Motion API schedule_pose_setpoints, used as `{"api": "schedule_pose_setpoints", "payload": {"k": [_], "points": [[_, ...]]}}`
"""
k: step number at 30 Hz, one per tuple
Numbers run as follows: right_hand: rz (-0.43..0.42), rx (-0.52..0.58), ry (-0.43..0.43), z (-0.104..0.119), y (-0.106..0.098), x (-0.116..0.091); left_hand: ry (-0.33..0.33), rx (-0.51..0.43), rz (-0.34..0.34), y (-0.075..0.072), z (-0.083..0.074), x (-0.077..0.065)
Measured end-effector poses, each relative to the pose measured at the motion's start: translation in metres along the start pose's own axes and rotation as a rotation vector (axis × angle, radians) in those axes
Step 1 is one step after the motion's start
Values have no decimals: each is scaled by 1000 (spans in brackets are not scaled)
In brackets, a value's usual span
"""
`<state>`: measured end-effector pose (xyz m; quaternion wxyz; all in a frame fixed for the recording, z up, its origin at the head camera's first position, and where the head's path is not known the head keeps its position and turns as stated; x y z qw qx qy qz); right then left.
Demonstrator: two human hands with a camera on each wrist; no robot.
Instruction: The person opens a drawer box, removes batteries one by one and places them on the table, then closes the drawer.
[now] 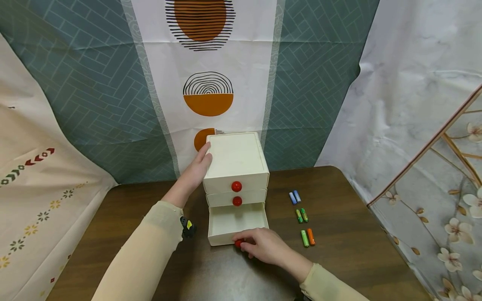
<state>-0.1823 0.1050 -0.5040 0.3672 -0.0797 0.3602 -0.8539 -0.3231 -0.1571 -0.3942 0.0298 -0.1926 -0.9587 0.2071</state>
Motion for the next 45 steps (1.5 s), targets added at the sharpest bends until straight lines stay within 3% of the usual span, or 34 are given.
{"api": "schedule_pose_setpoints", "payload": {"k": [14, 33, 45], "points": [[-23, -17, 0, -5, -5, 1, -3, 6, -3, 0, 1, 0], [-79, -56, -8, -12, -14, 34, -13, -1, 11, 0, -1, -1], [-115, -88, 47, -18, -21, 51, 12, 39, -13, 0, -2, -1]]}}
Point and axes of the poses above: each hand's wrist, its own x-axis towards the middle knuckle, its own y-axis out of the palm, z = x × y, the point moved 1 cm from there along x, towards the middle knuckle, and after that the axes turned 10 degrees about z, right-handed, at the moved point
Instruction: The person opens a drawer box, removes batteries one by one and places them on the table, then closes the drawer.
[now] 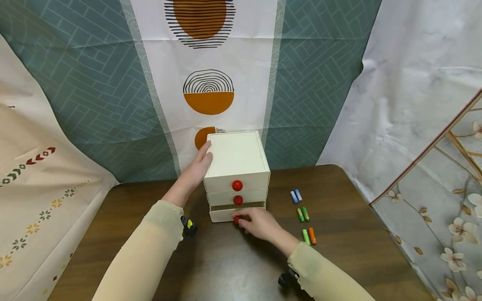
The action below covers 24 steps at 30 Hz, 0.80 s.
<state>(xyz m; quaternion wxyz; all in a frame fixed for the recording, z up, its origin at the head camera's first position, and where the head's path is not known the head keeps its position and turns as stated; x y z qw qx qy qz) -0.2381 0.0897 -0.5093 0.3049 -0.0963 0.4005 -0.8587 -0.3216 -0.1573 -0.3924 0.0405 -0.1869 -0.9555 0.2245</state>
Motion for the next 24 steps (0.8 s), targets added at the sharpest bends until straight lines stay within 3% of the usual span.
{"api": "schedule_pose_setpoints", "payload": {"k": [24], "points": [[-84, -29, 36, -4, -1, 13, -5, -7, 16, 0, -2, -2]]}}
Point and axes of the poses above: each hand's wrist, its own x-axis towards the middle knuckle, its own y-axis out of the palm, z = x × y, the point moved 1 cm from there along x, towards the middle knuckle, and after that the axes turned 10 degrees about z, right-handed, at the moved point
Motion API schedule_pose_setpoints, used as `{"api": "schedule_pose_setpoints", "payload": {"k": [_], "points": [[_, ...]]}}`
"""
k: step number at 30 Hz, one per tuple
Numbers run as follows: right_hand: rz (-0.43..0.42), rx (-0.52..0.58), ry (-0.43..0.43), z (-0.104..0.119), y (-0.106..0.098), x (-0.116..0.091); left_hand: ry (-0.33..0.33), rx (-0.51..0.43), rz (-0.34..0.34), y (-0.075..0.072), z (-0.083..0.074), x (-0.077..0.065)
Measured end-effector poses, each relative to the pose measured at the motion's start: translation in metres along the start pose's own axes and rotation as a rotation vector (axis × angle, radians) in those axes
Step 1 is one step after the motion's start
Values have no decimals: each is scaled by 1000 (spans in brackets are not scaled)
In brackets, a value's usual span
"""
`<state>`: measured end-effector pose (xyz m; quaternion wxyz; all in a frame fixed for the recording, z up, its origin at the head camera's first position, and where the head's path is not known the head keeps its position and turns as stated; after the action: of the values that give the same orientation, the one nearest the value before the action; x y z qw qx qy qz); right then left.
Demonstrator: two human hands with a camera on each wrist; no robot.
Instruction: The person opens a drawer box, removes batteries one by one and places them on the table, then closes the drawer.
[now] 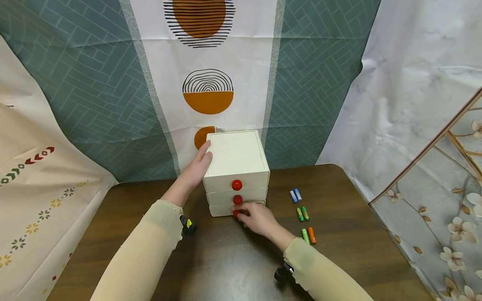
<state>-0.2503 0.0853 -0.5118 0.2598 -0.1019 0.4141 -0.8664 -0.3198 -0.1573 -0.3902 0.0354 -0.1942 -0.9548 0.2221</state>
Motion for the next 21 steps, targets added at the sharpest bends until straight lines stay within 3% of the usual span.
{"api": "schedule_pose_setpoints", "payload": {"k": [8, 21], "points": [[-13, 1, 37, 2, 1, 1, -16, 13, -8, -2, -2, 3], [-23, -23, -13, -6, 0, 1, -21, 25, 1, -3, -2, 3]]}}
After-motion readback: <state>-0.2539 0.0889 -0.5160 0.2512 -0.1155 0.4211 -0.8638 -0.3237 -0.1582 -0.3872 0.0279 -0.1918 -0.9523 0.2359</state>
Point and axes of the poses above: each hand's wrist, its own x-axis towards the middle knuckle, its own y-axis out of the palm, z = x × y, the point moved 1 cm from there along x, towards the middle knuckle, and after that the axes turned 10 degrees about z, right-handed, at the moved point
